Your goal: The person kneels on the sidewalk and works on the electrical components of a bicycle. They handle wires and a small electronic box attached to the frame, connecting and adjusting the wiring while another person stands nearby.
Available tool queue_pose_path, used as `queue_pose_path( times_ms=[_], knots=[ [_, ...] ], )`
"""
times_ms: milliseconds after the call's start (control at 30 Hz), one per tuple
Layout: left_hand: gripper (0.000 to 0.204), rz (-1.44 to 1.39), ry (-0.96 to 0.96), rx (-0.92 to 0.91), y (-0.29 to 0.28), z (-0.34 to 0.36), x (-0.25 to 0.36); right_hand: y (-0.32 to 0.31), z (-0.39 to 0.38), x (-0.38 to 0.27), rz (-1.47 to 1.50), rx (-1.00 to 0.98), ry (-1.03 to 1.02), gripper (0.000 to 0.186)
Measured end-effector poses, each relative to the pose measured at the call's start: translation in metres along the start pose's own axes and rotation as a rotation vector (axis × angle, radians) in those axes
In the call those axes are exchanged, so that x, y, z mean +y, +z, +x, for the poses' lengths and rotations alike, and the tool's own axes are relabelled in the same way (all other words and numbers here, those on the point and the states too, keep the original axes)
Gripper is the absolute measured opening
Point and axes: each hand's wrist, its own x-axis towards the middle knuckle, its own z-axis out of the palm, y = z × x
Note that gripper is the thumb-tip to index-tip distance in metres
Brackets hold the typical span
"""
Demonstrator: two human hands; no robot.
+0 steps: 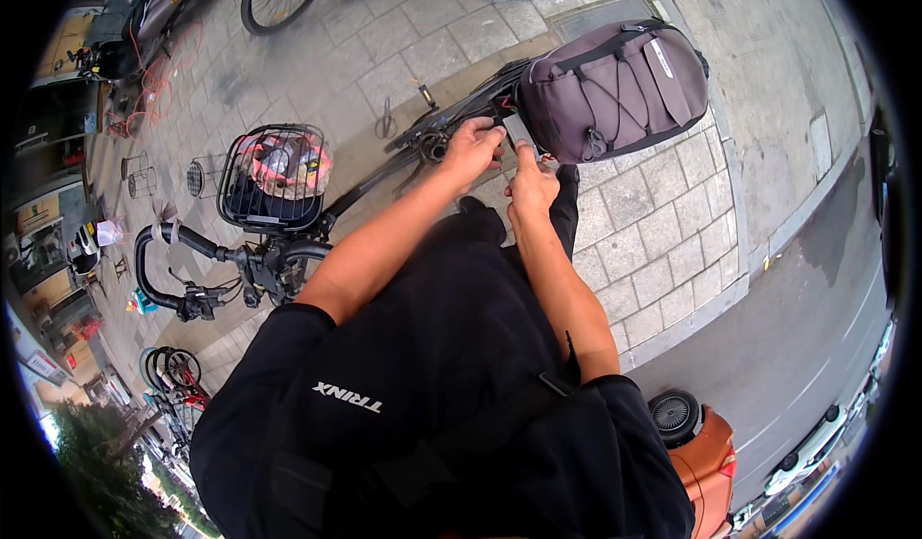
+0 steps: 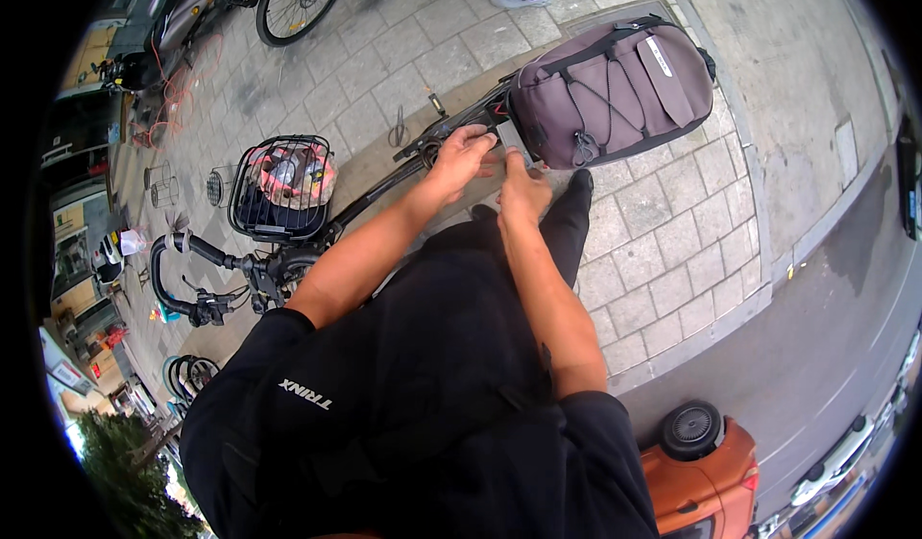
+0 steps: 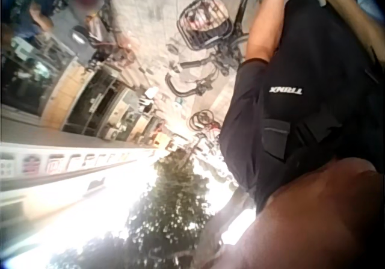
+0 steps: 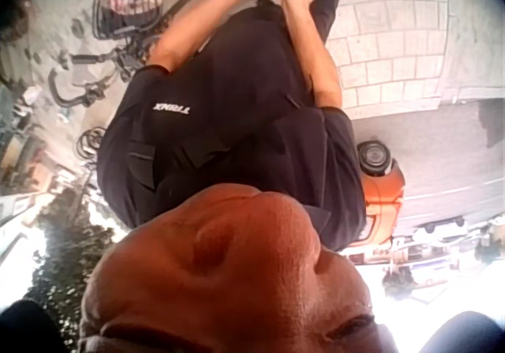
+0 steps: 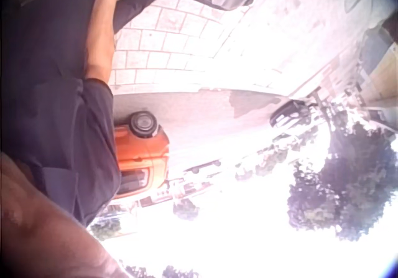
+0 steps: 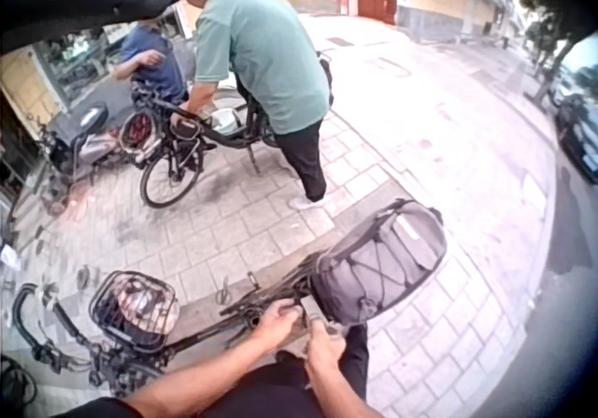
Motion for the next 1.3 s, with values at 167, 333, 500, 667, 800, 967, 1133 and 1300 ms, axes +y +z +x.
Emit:
queue_pose_path(
  times_ms=[167, 333, 500, 667, 800, 967, 1133, 1300],
  knots=[
    [0.042, -0.108, -0.22, -0.154, 0.003, -0.004, 0.006, -0.003, -0.007, -0.002, -0.102, 0.015, -0.039, 0.053],
    [0.052, 0.071, -0.272, -0.19, 0.013, 0.0, 0.015, -0.02, 0.004, 0.009, -0.151, -0.059, -0.06, 0.057],
    [0.053, 0.163, -0.287, -0.219, 0.022, -0.008, 0.021, -0.036, 0.016, 0.007, -0.179, -0.159, -0.039, 0.051],
    [0.039, 0.117, -0.256, -0.085, 0.041, -0.014, 0.01, -0.048, 0.028, 0.012, -0.191, -0.23, -0.034, 0.046],
    [0.035, 0.089, -0.242, -0.043, 0.042, -0.014, 0.005, -0.047, 0.026, 0.004, -0.299, -0.221, -0.008, 0.046],
    [0.043, -0.036, -0.255, -0.02, 0.043, -0.012, -0.008, -0.048, 0.023, -0.005, -0.308, -0.295, 0.005, 0.041],
    [0.073, -0.156, -0.304, -0.159, 0.031, -0.003, -0.027, -0.05, 0.027, -0.001, -0.318, -0.3, 0.013, 0.042],
    [0.052, -0.411, -0.206, -0.029, 0.022, -0.004, -0.046, -0.048, 0.024, -0.006, -0.321, -0.277, 0.061, 0.038]
  ],
)
